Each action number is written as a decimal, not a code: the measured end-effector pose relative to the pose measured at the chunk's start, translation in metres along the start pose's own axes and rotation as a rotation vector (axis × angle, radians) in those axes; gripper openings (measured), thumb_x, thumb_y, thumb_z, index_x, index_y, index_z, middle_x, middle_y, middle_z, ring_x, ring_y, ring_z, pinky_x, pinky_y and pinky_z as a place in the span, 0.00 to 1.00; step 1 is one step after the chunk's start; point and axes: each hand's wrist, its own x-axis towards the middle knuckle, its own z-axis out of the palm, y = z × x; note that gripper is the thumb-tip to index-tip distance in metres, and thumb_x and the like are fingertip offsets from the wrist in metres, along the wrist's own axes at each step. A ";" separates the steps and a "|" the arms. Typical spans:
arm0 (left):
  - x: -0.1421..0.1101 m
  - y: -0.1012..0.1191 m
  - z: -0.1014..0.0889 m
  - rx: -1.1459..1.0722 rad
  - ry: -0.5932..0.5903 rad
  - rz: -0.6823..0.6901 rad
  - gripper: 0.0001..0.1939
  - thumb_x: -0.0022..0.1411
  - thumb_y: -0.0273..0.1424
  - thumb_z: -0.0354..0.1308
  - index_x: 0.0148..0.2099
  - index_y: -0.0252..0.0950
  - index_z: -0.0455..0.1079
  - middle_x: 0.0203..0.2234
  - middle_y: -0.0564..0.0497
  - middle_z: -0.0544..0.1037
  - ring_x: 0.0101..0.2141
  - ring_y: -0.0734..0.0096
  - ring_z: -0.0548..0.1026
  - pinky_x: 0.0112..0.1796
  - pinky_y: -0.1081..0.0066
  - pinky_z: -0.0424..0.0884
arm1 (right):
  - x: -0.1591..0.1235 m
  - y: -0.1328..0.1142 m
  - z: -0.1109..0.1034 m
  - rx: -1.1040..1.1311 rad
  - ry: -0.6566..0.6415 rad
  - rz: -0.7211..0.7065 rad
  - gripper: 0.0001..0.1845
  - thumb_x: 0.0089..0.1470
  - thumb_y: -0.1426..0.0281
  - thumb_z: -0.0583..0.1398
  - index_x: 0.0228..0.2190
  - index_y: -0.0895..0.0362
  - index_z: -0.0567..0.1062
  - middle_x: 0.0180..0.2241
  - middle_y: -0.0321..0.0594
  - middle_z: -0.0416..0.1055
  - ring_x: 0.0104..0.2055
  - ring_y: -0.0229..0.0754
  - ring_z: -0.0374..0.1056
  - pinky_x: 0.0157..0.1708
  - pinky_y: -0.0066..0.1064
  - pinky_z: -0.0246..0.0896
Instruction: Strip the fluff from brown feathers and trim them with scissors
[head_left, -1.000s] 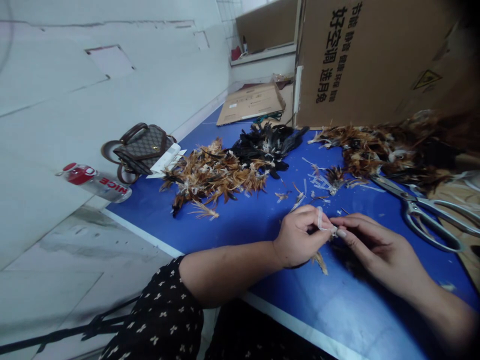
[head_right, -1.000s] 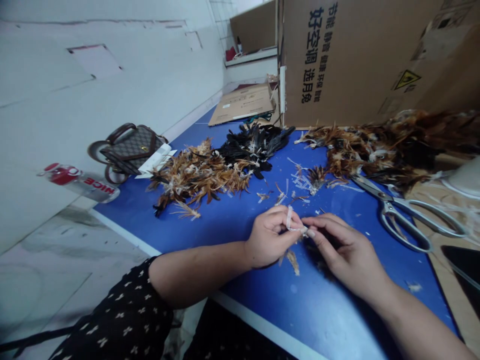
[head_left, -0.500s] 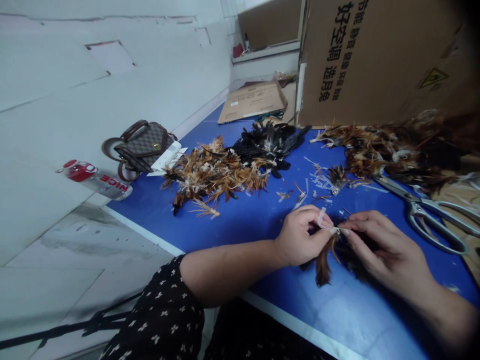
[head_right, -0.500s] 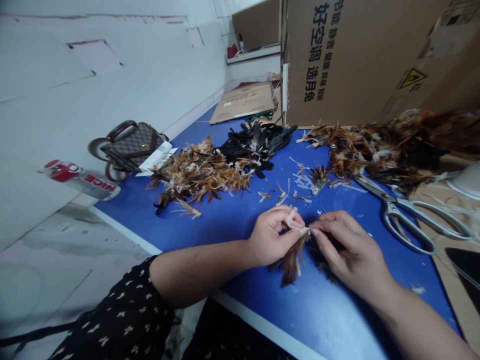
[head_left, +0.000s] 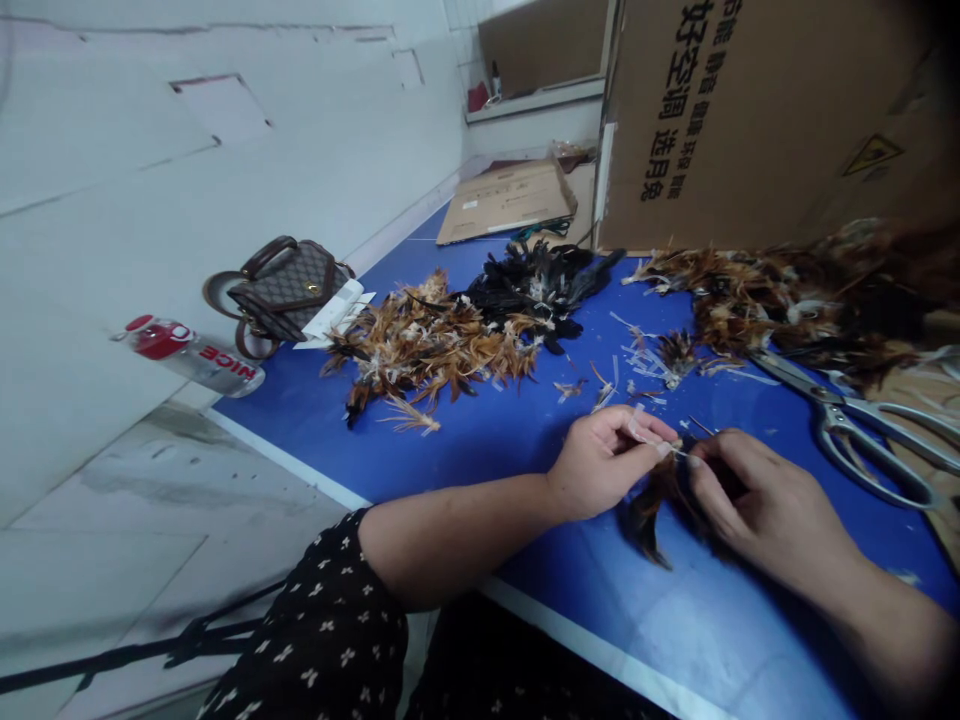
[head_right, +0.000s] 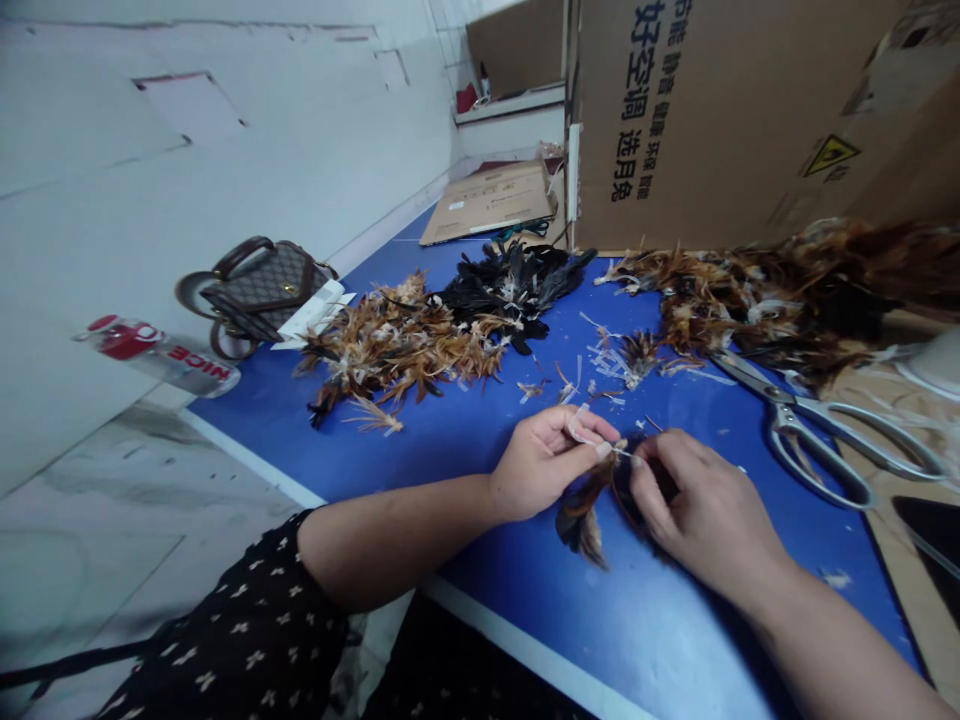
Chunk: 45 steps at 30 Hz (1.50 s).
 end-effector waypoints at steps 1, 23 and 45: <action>0.000 0.000 0.001 -0.018 -0.043 -0.017 0.21 0.65 0.44 0.77 0.37 0.35 0.73 0.44 0.45 0.85 0.40 0.72 0.81 0.46 0.66 0.78 | 0.000 0.000 0.001 -0.029 -0.030 -0.010 0.10 0.74 0.62 0.60 0.37 0.50 0.72 0.30 0.38 0.74 0.29 0.45 0.71 0.30 0.38 0.64; 0.005 -0.003 -0.008 0.134 -0.045 -0.330 0.31 0.47 0.44 0.86 0.41 0.36 0.72 0.24 0.59 0.77 0.23 0.78 0.73 0.28 0.75 0.67 | 0.007 -0.008 -0.007 -0.037 -0.046 -0.234 0.12 0.74 0.70 0.59 0.34 0.50 0.71 0.30 0.36 0.71 0.31 0.43 0.67 0.35 0.38 0.61; -0.004 -0.010 -0.008 0.444 -0.130 -0.105 0.06 0.59 0.24 0.69 0.40 0.35 0.80 0.30 0.53 0.80 0.31 0.74 0.77 0.33 0.75 0.74 | 0.008 -0.018 -0.011 0.228 -0.049 -0.222 0.08 0.70 0.74 0.66 0.46 0.48 0.80 0.42 0.41 0.80 0.40 0.44 0.80 0.39 0.35 0.75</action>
